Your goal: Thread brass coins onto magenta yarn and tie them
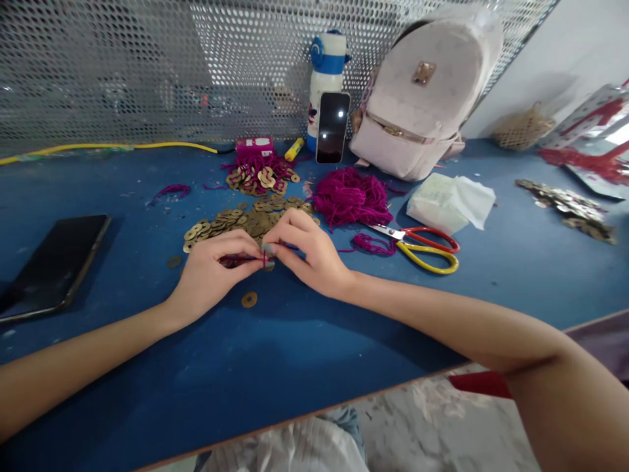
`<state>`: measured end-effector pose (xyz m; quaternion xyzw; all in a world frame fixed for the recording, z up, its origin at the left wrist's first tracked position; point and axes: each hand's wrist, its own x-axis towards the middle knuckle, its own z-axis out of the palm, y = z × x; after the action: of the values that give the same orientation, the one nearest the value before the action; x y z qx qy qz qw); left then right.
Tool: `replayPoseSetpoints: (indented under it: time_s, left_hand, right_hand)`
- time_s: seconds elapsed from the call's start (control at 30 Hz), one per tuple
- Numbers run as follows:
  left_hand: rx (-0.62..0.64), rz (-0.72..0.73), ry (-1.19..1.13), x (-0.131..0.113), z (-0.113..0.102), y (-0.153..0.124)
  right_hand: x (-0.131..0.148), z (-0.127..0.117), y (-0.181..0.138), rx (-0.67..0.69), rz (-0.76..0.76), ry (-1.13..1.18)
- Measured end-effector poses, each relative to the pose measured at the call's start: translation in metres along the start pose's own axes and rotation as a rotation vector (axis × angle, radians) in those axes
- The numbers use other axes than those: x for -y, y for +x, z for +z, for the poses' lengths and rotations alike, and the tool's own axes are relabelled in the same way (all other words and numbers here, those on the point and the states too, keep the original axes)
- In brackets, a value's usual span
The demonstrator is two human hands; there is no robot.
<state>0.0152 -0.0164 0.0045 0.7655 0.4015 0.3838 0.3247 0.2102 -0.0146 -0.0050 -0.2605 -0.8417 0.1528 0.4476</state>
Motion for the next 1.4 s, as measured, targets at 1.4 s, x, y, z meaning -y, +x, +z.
replayPoseSetpoints:
  time_s: [1.4]
  left_hand:
    - [0.004,-0.124,-0.424,-0.001,-0.003,0.003]
  right_hand:
    - [-0.012,0.005,0.003,0.295,0.207,0.17]
